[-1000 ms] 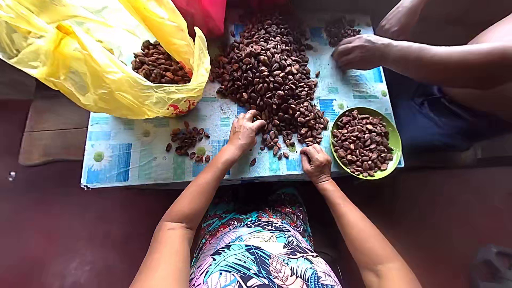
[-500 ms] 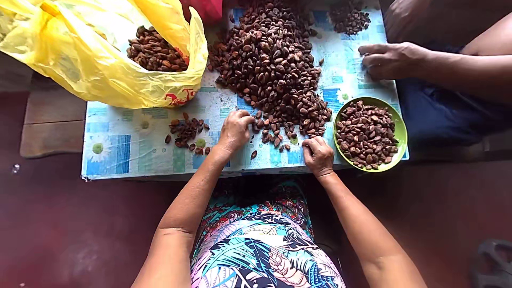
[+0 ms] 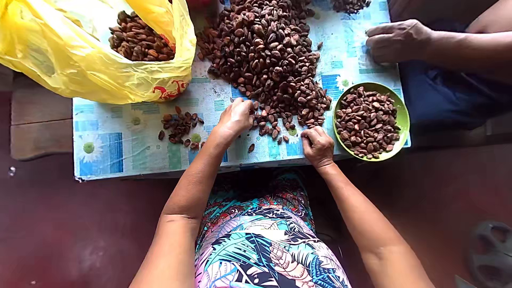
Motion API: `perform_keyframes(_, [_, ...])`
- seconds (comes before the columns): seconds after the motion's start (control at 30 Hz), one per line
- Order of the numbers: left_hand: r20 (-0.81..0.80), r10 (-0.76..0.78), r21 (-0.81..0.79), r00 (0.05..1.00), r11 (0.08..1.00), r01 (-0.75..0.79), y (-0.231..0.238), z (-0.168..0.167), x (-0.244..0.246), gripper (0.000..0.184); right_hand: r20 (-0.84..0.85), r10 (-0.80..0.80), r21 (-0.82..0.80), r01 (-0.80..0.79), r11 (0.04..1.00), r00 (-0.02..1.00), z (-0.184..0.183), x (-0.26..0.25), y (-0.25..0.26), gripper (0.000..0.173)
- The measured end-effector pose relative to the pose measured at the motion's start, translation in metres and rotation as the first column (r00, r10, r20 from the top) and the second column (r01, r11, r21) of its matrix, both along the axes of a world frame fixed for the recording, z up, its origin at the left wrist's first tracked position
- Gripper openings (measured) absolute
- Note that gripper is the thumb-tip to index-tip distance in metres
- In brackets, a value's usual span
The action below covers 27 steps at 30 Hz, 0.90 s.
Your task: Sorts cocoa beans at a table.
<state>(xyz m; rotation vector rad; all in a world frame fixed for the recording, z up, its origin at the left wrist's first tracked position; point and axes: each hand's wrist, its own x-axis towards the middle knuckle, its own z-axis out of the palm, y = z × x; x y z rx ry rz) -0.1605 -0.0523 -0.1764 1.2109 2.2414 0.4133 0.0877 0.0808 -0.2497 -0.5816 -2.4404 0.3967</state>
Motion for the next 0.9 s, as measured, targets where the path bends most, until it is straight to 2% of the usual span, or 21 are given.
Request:
perform_keyframes(0.1, [-0.048, -0.048, -0.151, 0.998, 0.988, 0.041, 0.009, 0.014, 0.011, 0.039, -0.003, -0.003, 0.008, 0.003, 1.0, 1.0, 0.0, 0.0, 0.0, 0.02])
perform_keyframes(0.17, [-0.096, -0.084, -0.184, 0.992, 0.981, 0.065, 0.009, 0.014, 0.018, 0.043, 0.0, -0.002, 0.006, 0.002, 1.0, 1.0, -0.001, -0.001, 0.001, 0.02])
perform_keyframes(0.33, [-0.136, -0.159, -0.134, 0.978, 0.981, 0.141, 0.012, 0.009, 0.018, 0.024, -0.006, -0.006, -0.001, 0.006, 1.0, 1.0, -0.001, -0.001, -0.001, 0.02])
perform_keyframes(0.4, [-0.044, -0.081, -0.05, 0.996, 0.996, 0.079, 0.011, 0.008, 0.003, 0.027, -0.011, -0.008, 0.003, 0.008, 1.0, 1.0, -0.001, -0.002, -0.001, 0.02])
perform_keyframes(0.47, [0.194, 0.091, 0.094, 0.977, 0.989, -0.111, -0.002, 0.013, -0.012, 0.026, -0.017, -0.007, 0.009, 0.007, 1.0, 1.0, -0.002, -0.002, -0.001, 0.021])
perform_keyframes(0.5, [0.401, 0.176, 0.169, 0.899, 0.95, -0.261, -0.013, 0.015, -0.016, 0.021, -0.02, -0.005, 0.011, 0.005, 1.0, 1.0, -0.002, -0.002, -0.001, 0.021])
perform_keyframes(0.53, [0.639, 0.192, 0.222, 0.745, 0.881, -0.418, -0.023, 0.012, -0.019, 0.014, -0.022, -0.004, 0.011, 0.004, 1.0, 1.0, -0.002, -0.002, -0.001, 0.02])
perform_keyframes(0.57, [0.842, 0.119, 0.222, 0.526, 0.812, -0.54, -0.032, 0.006, -0.022, 0.019, -0.021, -0.002, 0.004, 0.003, 1.0, 1.0, -0.002, -0.002, 0.0, 0.02])
perform_keyframes(0.6, [0.948, 0.039, 0.175, 0.315, 0.765, -0.62, -0.039, -0.001, -0.024, 0.028, -0.019, 0.0, 0.001, 0.0, 1.0, 1.0, -0.002, -0.002, 0.0, 0.02])
perform_keyframes(0.63, [0.985, -0.005, 0.12, 0.171, 0.736, -0.666, -0.044, -0.007, -0.025, 0.034, -0.016, 0.003, 0.001, -0.003, 1.0, 1.0, -0.002, -0.001, 0.0, 0.02])
perform_keyframes(0.67, [0.994, 0.0, 0.075, 0.106, 0.713, -0.697, -0.045, -0.009, -0.023, 0.037, -0.015, 0.005, 0.001, -0.005, 1.0, 1.0, -0.002, -0.001, 0.0, 0.02])
perform_keyframes(0.7, [0.993, 0.035, 0.058, 0.115, 0.698, -0.714, -0.045, -0.01, -0.02, 0.038, -0.011, 0.006, 0.001, -0.006, 1.0, 1.0, -0.003, 0.0, 0.001, 0.021])
perform_keyframes(0.73, [0.978, 0.079, 0.083, 0.192, 0.7, -0.709, -0.042, -0.009, -0.016, 0.036, -0.01, 0.006, 0.002, -0.006, 1.0, 1.0, -0.003, 0.0, 0.001, 0.021])
perform_keyframes(0.77, [0.934, 0.133, 0.138, 0.33, 0.72, -0.68, -0.04, -0.007, -0.011, 0.03, -0.012, 0.005, 0.006, -0.005, 1.0, 1.0, -0.002, 0.0, 0.001, 0.021])
perform_keyframes(0.8, [0.84, 0.182, 0.212, 0.511, 0.758, -0.617, -0.038, -0.006, -0.005, 0.023, -0.013, 0.003, 0.01, -0.002, 1.0, 1.0, -0.003, 0.0, 0.001, 0.021])
perform_keyframes(0.83, [0.674, 0.208, 0.28, 0.709, 0.816, -0.505, -0.036, -0.006, -0.001, 0.011, -0.01, 0.002, 0.009, -0.002, 1.0, 1.0, -0.003, 0.0, 0.0, 0.021])
perform_keyframes(0.87, [0.457, 0.188, 0.298, 0.869, 0.889, -0.348, -0.036, -0.006, 0.002, 0.011, -0.003, -0.002, 0.007, 0.002, 1.0, 1.0, -0.002, 0.0, 0.0, 0.021])
perform_keyframes(0.9, [0.268, 0.128, 0.263, 0.955, 0.944, -0.2, -0.034, -0.007, 0.005, 0.023, 0.004, -0.004, 0.003, 0.004, 1.0, 1.0, -0.001, 0.0, 0.0, 0.021])
